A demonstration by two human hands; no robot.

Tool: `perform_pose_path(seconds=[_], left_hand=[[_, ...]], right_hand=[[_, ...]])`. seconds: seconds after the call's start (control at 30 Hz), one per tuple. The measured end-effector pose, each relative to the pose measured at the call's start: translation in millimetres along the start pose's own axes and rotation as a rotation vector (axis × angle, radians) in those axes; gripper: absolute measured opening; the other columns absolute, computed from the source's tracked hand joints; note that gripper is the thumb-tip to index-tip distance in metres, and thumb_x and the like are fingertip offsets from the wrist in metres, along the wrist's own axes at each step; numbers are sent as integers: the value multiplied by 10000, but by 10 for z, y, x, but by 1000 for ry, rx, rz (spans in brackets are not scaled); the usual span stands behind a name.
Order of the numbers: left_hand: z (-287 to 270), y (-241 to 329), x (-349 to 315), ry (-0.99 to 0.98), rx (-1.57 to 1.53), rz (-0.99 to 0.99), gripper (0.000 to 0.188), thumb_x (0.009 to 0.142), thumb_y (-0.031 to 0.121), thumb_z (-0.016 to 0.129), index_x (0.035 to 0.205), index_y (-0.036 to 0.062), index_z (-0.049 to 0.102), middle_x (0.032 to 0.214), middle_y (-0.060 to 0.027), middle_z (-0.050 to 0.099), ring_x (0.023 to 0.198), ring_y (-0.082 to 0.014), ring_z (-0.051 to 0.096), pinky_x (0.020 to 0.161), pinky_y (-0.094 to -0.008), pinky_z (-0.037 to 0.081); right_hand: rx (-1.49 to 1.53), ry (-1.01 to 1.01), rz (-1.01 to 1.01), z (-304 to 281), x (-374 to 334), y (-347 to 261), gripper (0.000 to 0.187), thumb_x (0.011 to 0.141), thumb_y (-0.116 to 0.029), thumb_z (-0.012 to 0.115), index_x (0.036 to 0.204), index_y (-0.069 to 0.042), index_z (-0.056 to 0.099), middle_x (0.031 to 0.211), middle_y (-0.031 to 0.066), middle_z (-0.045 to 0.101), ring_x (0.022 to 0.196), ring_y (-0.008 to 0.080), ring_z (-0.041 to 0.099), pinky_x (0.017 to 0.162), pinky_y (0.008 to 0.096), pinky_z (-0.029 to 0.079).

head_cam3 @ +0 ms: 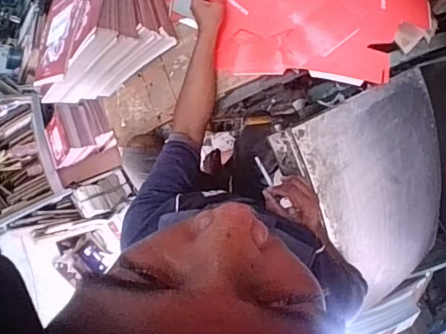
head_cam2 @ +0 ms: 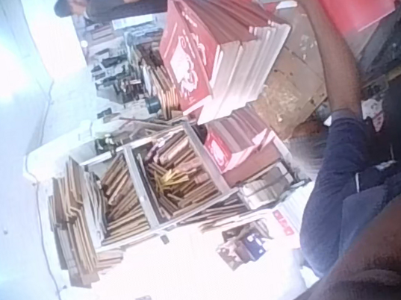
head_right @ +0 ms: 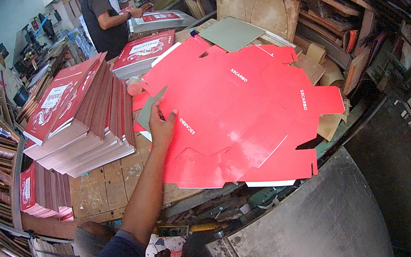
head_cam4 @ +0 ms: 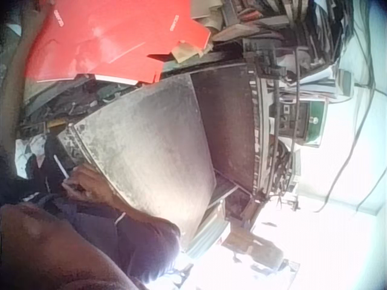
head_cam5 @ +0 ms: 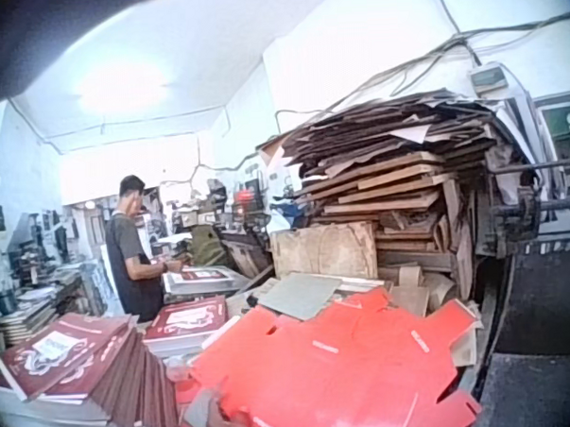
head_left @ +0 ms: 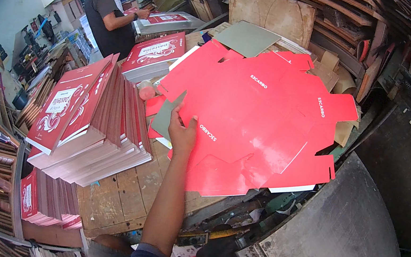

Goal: The person uses a tool to strip away the excess outer paper from a stack of die-cut cardboard boxes, handling each section to ensure the final box shape is clear.

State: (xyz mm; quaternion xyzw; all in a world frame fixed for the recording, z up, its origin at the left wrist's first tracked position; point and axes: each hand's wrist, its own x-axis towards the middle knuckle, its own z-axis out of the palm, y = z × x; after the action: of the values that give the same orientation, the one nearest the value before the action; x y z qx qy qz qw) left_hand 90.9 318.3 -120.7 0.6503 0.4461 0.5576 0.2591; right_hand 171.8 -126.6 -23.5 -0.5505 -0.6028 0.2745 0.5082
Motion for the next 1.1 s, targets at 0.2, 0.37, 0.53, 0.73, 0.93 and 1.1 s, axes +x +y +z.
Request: perform_pose_path(seconds=[0.2, 0.37, 0.53, 0.73, 0.93, 1.1], left_hand=[[33, -136, 14, -14, 71, 200, 484, 757, 101, 738, 1207, 33, 571, 1158, -183, 568, 1065, -334, 552, 947, -404, 433], [6, -136, -9, -49, 283, 219, 488, 741, 142, 749, 1197, 71, 591, 1185, -167, 554, 1117, -356, 492, 978, -437, 394], [-1, -120, -25, -48, 407, 229, 496, 744, 208, 750, 1202, 92, 599, 1208, -157, 545, 1153, -354, 459, 1003, -459, 360], [1, -120, -23, -62, 427, 199, 505, 749, 238, 745, 1213, 96, 604, 1229, -153, 541, 1169, -353, 447, 1011, -472, 343], [0, -74, -39, -88, 483, 203, 524, 750, 279, 742, 1225, 106, 603, 1228, -147, 544, 1178, -345, 438, 1006, -475, 336], [2, 2, -80, -134, 571, 169, 556, 783, 346, 709, 1281, 135, 580, 1294, -146, 510, 1210, -342, 412, 1024, -486, 305]], right_hand=[[11, -13, 20, 4, -10, -1, 213, 710, -4, 800, 855, -73, 660, 785, 77, 678, 691, 228, 642, 683, 355, 505], [10, -9, 26, -1, -3, -32, 212, 710, -8, 804, 853, -73, 661, 780, 78, 676, 693, 230, 642, 693, 358, 507], [3, -16, 41, 5, -18, -16, 205, 714, -12, 803, 845, -74, 658, 779, 80, 674, 697, 230, 643, 702, 359, 509], [15, -16, 33, 7, -9, -10, 198, 719, -18, 800, 847, -75, 661, 787, 78, 674, 698, 229, 638, 677, 354, 505], [11, -20, 14, 4, -7, -4, 194, 721, -19, 797, 862, -69, 673, 787, 80, 674, 699, 230, 632, 659, 350, 499], [19, -11, 21, 6, -19, -6, 183, 722, -8, 790, 857, -67, 679, 785, 83, 675, 702, 229, 634, 665, 350, 501]])
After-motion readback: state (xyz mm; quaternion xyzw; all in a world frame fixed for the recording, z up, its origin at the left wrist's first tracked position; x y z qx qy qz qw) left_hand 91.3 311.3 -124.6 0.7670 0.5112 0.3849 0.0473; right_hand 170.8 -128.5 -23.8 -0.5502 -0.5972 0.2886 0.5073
